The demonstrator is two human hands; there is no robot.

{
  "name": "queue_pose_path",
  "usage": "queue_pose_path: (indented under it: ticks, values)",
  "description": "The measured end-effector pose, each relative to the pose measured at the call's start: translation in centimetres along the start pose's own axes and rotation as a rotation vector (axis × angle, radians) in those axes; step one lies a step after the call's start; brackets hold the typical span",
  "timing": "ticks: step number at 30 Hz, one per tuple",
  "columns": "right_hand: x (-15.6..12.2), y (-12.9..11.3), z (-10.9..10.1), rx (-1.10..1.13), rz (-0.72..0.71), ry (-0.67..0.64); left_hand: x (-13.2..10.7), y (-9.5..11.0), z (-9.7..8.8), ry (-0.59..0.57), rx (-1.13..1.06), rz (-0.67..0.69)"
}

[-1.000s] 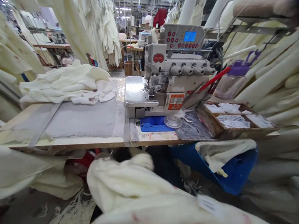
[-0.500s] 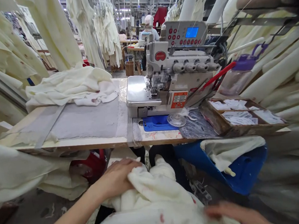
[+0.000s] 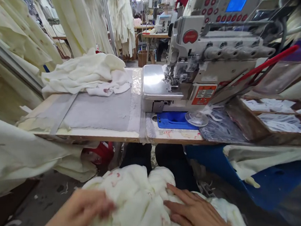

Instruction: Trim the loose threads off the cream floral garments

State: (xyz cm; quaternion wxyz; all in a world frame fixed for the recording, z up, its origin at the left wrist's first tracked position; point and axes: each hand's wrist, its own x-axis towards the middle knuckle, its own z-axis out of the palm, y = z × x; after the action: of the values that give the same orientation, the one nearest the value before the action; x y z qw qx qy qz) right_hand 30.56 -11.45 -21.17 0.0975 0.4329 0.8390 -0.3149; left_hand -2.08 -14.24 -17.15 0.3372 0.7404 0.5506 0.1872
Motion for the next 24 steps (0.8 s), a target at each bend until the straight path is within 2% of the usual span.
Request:
queue_pose_path:
  ticks: [2, 4, 5, 6, 8, 10, 12, 14, 16, 18, 20, 21, 24]
  values:
    - [-0.5, 0.1, 0.7, 0.124, -0.068, 0.068, 4.7, -0.2, 0.5, -0.017, 0.112, -0.07]
    - [-0.3, 0.1, 1.4, 0.25, -0.074, 0.156, 8.3, 0.3, 2.3, -0.112, 0.23, -0.067]
    - [0.0, 0.3, 1.6, 0.302, -0.032, 0.199, 9.3, 0.8, 3.5, -0.175, 0.256, -0.04]
    - [0.4, 0.5, 1.7, 0.339, 0.029, 0.246, 9.7, 1.3, 4.7, -0.226, 0.259, -0.009]
    - [1.5, 1.1, 1.5, 0.379, 0.143, 0.353, 9.1, 2.3, 6.4, -0.276, 0.241, 0.054]
    - [3.0, 1.9, 1.0, 0.398, 0.162, 0.406, 7.3, 2.7, 6.8, -0.294, 0.217, 0.113]
    - [4.5, 3.0, 0.6, 0.423, 0.092, 0.355, 5.4, 2.1, 6.0, -0.282, 0.177, 0.14]
    - [5.9, 4.2, 0.5, 0.488, 0.019, 0.254, 3.9, 0.8, 4.3, -0.242, 0.114, 0.114]
    - [6.8, 5.2, 0.8, 0.581, -0.02, 0.176, 3.2, -0.5, 2.3, -0.216, 0.077, -0.005]
    - [7.4, 5.4, 1.4, 0.69, -0.051, 0.17, 3.2, -0.8, 0.3, -0.264, 0.132, -0.138]
    - [8.0, 4.5, 2.2, 0.812, -0.076, 0.216, 4.0, 0.2, -1.1, -0.303, 0.227, -0.183]
    - [8.3, 3.9, 2.6, 0.887, -0.084, 0.241, 4.6, 1.2, -1.3, -0.297, 0.24, -0.157]
    - [9.0, 1.7, 2.8, 1.138, -0.108, 0.305, 7.2, 4.1, 0.0, -0.249, 0.127, 0.032]
